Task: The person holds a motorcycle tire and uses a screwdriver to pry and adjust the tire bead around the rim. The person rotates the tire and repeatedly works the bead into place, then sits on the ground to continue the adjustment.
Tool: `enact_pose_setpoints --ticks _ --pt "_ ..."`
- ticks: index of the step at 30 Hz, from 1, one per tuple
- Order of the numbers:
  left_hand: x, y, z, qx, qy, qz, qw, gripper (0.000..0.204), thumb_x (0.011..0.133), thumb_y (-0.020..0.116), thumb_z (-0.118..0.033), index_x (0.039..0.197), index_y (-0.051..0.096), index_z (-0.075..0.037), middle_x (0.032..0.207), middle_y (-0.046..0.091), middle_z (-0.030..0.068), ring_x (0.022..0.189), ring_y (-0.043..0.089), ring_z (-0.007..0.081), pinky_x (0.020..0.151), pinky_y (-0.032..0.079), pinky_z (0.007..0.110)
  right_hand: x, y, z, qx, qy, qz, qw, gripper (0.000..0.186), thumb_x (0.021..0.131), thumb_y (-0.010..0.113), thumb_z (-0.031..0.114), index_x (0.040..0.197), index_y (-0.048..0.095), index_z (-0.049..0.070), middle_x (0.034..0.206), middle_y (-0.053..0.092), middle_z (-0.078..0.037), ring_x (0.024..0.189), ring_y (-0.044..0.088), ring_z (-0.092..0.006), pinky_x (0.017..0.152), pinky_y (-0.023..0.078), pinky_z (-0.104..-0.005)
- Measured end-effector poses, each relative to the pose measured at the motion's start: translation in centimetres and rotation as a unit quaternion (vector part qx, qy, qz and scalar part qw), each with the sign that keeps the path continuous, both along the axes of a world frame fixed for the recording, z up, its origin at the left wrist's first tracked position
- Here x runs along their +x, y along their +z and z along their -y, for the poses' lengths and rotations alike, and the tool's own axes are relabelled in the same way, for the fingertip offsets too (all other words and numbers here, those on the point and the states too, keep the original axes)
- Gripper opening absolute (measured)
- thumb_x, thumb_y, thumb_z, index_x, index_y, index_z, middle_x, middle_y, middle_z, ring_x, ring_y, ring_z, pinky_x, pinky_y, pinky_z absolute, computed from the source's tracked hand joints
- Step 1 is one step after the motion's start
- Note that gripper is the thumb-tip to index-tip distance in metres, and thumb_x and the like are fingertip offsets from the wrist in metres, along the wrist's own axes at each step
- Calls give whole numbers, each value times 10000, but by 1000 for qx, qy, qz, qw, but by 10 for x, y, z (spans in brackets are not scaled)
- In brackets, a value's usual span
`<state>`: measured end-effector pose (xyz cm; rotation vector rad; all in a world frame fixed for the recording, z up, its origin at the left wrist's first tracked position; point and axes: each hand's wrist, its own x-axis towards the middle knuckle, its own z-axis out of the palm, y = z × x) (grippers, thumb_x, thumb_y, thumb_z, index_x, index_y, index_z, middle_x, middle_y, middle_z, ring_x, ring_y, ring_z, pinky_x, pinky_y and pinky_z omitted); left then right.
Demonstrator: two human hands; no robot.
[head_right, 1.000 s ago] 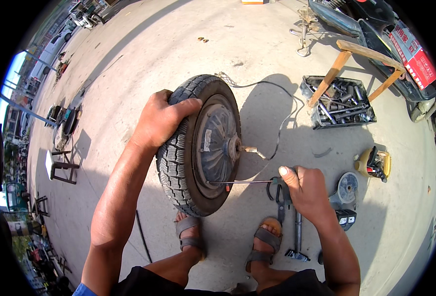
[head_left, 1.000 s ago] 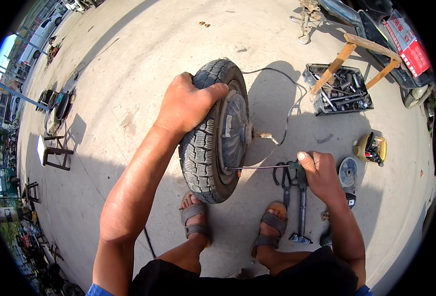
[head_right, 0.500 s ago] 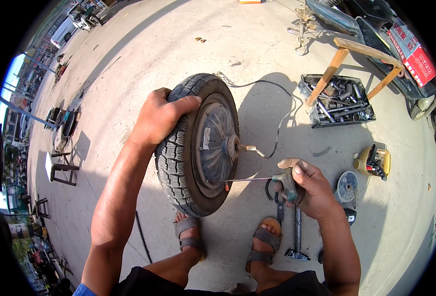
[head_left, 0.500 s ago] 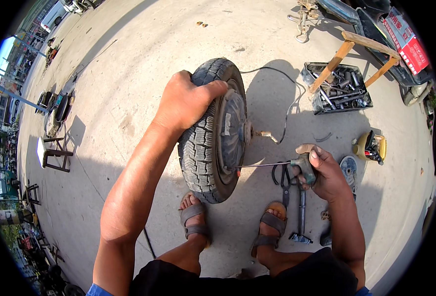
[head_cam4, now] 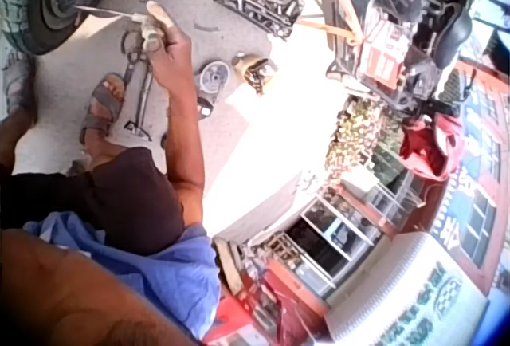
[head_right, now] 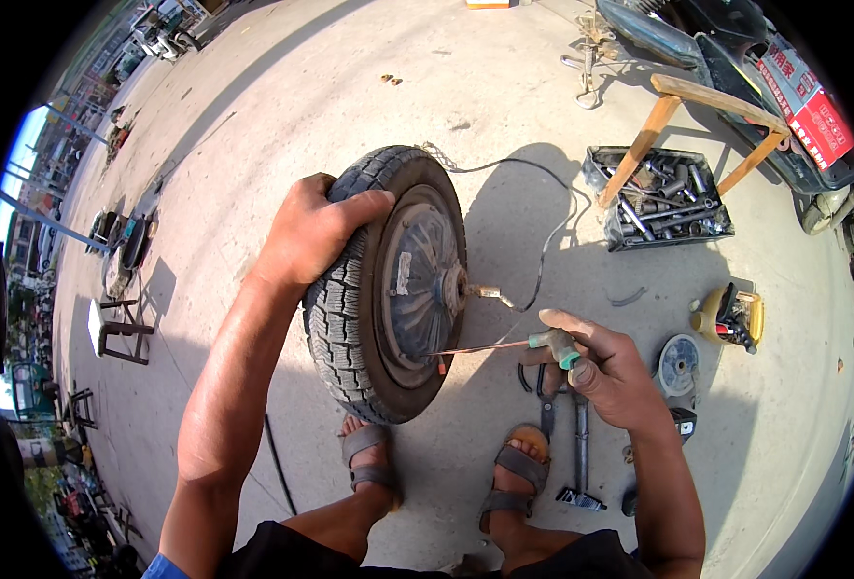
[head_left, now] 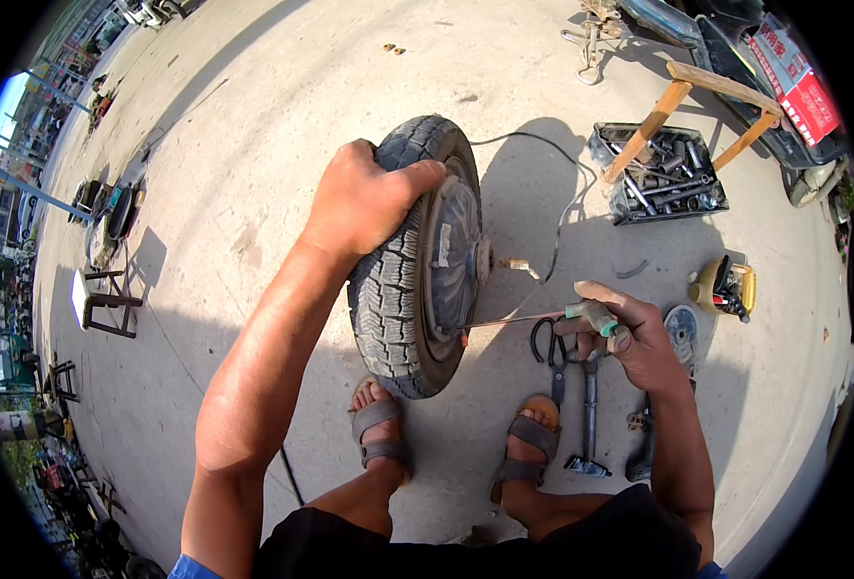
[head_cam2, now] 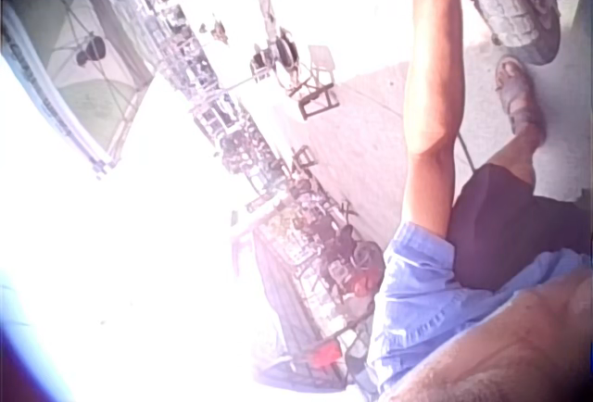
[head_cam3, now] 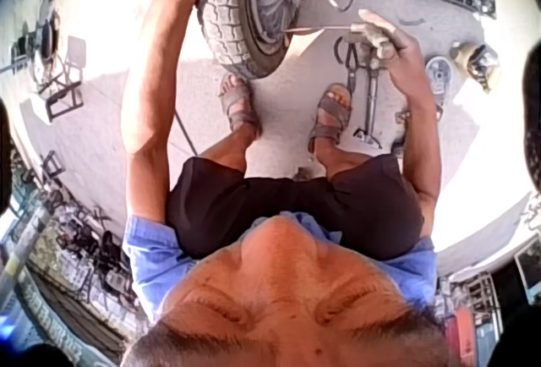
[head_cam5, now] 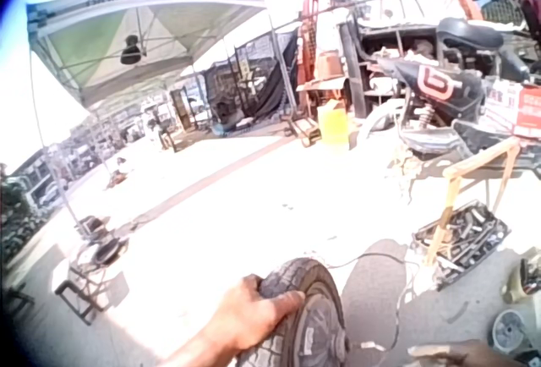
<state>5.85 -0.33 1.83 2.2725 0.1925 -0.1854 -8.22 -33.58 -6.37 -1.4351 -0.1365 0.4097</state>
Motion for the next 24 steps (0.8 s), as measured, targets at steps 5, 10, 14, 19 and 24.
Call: enact_pose_setpoints --ticks 5,10,14,19,24 --pt "-2 1 3 10 -2 3 1000 765 735 775 -469 1040 680 227 914 741 327 840 754 360 798 592 421 -3 -2 3 -223 -10 58 973 796 1018 527 710 1187 699 -48 729 676 -79 624 587 -113 574 468 -302" --pt "-1 0 1 4 -2 1 1000 768 734 769 -475 1036 681 226 912 742 324 832 754 363 799 594 420 1 -10 7 -313 -11 177 933 792 1057 472 691 1004 734 -54 608 532 5 515 486 -81 498 387 -285" --pt "-2 2 2 7 -2 -3 1000 765 736 768 -474 1034 681 225 909 743 320 831 754 362 799 595 420 -2 -1 -8 -227 -59 33 971 719 1072 492 645 1060 729 -33 589 516 18 443 440 -78 433 355 -283" --pt "-3 4 4 7 3 -2 1000 751 737 770 -469 1027 685 219 908 744 317 837 753 362 798 592 418 0 10 -28 -149 -165 -118 968 589 1083 564 537 1216 650 -30 626 541 7 434 464 -88 418 367 -272" --pt "-3 4 3 7 -1 6 1000 744 735 769 -463 1022 685 218 909 742 320 842 751 365 803 589 420 -5 -4 -15 -56 -150 -191 968 770 1001 660 610 1401 569 -42 670 544 -3 484 478 -74 391 341 -252"
